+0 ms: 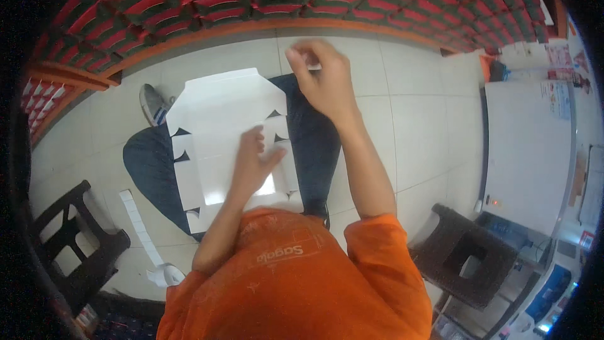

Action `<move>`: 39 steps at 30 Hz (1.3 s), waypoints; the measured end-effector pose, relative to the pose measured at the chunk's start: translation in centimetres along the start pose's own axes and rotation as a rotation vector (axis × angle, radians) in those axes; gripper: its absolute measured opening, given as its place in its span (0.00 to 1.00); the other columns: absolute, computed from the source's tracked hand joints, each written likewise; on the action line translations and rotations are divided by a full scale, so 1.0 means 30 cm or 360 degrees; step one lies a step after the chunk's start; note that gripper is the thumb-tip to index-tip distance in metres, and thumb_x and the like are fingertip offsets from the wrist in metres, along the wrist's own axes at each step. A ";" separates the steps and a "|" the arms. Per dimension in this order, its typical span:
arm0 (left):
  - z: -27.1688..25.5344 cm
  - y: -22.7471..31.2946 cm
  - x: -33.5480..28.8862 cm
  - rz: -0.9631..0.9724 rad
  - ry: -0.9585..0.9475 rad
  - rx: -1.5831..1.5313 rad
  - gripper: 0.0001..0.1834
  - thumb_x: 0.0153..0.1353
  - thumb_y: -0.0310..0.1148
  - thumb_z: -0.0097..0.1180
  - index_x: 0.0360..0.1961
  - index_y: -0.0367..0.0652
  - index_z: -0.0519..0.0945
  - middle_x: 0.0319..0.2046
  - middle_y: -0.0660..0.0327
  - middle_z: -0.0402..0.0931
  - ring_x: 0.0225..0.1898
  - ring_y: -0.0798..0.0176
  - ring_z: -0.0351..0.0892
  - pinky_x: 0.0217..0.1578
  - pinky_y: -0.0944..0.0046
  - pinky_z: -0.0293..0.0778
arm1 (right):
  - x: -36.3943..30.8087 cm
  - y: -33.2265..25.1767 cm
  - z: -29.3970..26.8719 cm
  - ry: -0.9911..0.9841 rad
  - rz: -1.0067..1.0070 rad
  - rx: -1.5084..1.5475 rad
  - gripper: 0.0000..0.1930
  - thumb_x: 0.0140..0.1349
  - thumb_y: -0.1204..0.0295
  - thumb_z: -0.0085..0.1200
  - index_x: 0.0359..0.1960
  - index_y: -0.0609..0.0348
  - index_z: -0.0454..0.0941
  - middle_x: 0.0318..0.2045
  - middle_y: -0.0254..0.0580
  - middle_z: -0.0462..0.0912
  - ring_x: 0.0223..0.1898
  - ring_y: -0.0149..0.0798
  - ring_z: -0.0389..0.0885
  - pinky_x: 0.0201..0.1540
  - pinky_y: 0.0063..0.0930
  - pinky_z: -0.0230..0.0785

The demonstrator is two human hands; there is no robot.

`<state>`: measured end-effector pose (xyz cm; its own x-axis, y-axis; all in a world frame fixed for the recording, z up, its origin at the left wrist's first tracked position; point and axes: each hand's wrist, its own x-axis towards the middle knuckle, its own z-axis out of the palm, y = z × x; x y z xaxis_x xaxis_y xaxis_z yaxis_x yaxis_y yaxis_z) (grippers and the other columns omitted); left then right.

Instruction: Assemble a white cardboard box and place it on a storage shelf with others.

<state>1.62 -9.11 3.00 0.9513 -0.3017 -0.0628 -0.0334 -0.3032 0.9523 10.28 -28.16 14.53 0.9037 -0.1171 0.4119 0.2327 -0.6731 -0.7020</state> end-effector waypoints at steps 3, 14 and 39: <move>-0.085 0.014 0.012 -0.0413 -0.0538 0.0229 0.15 0.60 0.32 0.61 0.41 0.28 0.80 0.32 0.49 0.79 0.32 0.53 0.80 0.36 0.57 0.76 | -0.181 0.119 -0.018 -0.0027 0.0441 0.0116 0.08 0.65 0.71 0.58 0.36 0.66 0.80 0.29 0.37 0.83 0.30 0.27 0.77 0.36 0.23 0.70; -0.351 0.290 0.030 -0.0190 0.0157 -0.1436 0.16 0.68 0.31 0.53 0.53 0.35 0.71 0.42 0.59 0.79 0.39 0.68 0.80 0.39 0.71 0.76 | -0.373 -0.272 -0.023 -0.0136 -0.0501 0.0415 0.20 0.41 0.73 0.73 0.38 0.66 0.82 0.37 0.49 0.82 0.32 0.39 0.83 0.31 0.26 0.76; -0.437 0.426 -0.046 0.0449 -0.0293 0.0084 0.30 0.54 0.28 0.66 0.57 0.34 0.71 0.41 0.50 0.80 0.44 0.50 0.82 0.45 0.60 0.75 | -0.154 -0.338 0.079 -0.0483 0.0299 0.1097 0.28 0.51 0.68 0.73 0.41 0.56 0.61 0.29 0.33 0.69 0.27 0.26 0.67 0.27 0.20 0.60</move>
<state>3.90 -0.72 19.15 0.8313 -0.5371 0.1435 -0.3077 -0.2296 0.9234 4.60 -19.06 18.37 0.9859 0.0878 0.1425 0.1468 -0.0438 -0.9882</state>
